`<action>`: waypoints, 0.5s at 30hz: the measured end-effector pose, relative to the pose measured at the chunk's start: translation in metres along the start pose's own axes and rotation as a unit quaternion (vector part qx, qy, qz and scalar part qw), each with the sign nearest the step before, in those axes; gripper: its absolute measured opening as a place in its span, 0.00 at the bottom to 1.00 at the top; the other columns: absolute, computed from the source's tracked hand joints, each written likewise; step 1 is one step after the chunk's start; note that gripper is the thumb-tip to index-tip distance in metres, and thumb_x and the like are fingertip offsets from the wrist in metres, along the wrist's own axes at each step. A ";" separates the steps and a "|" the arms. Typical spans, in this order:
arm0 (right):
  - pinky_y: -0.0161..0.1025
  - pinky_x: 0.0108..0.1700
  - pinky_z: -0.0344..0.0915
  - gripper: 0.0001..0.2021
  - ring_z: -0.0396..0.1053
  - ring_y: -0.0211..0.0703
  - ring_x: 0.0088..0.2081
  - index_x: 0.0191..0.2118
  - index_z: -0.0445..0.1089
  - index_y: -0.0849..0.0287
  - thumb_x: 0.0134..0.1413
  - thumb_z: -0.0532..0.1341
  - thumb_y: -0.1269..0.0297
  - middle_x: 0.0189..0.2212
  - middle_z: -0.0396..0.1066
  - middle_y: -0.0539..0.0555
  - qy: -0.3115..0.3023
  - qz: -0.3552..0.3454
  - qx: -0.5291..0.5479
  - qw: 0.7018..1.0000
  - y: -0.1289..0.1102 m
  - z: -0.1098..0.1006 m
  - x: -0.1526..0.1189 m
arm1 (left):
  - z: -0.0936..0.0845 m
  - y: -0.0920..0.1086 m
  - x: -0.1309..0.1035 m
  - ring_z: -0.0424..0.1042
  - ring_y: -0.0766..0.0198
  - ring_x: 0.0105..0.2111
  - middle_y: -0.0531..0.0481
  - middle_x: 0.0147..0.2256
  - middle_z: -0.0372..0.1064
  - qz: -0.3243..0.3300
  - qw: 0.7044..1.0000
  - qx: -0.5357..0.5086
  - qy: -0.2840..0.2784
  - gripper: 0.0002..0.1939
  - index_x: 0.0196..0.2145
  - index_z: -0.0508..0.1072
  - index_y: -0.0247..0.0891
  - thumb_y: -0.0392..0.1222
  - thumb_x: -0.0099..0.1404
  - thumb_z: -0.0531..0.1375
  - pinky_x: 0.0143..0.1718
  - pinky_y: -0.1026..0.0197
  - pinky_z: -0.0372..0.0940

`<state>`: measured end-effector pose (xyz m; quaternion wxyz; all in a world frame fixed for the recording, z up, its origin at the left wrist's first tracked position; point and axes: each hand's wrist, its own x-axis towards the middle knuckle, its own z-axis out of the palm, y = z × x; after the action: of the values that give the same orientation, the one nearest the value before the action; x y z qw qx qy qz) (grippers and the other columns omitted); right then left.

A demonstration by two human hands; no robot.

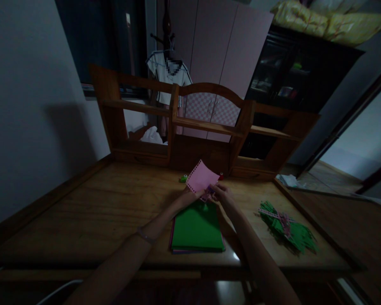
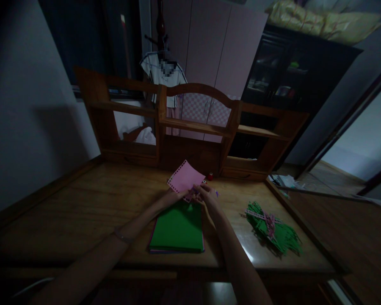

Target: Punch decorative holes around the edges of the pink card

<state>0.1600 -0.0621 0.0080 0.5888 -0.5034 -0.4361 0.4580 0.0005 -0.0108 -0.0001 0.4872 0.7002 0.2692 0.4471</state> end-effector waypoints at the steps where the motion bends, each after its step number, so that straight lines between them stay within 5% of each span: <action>1: 0.32 0.20 0.52 0.15 0.59 0.32 0.17 0.27 0.72 0.60 0.39 0.68 0.52 0.18 0.68 0.48 0.002 -0.001 -0.001 1.000 0.000 0.001 -0.001 | 0.000 0.000 0.000 0.67 0.53 0.51 0.46 0.46 0.72 -0.001 1.000 -0.001 -0.008 0.17 0.45 0.73 0.39 0.42 0.57 0.59 0.56 0.53 0.59; 9: 0.34 0.26 0.61 0.16 0.66 0.38 0.24 0.30 0.74 0.60 0.37 0.70 0.53 0.26 0.73 0.53 0.014 0.009 0.017 1.000 -0.003 0.003 -0.005 | 0.002 -0.006 0.000 0.65 0.53 0.53 0.46 0.46 0.71 -0.010 0.999 -0.015 -0.036 0.18 0.46 0.72 0.41 0.44 0.58 0.59 0.58 0.52 0.57; 15: 0.33 0.24 0.59 0.15 0.61 0.35 0.20 0.26 0.73 0.60 0.37 0.69 0.54 0.20 0.69 0.51 0.007 0.008 0.016 1.000 -0.003 0.002 -0.004 | 0.003 -0.004 0.001 0.65 0.51 0.53 0.46 0.47 0.71 -0.015 0.999 -0.022 -0.026 0.17 0.45 0.72 0.39 0.44 0.58 0.59 0.57 0.53 0.58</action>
<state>0.1572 -0.0659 0.0110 0.5962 -0.5009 -0.4200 0.4662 0.0037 -0.0102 -0.0039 0.5157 0.6968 0.2571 0.4271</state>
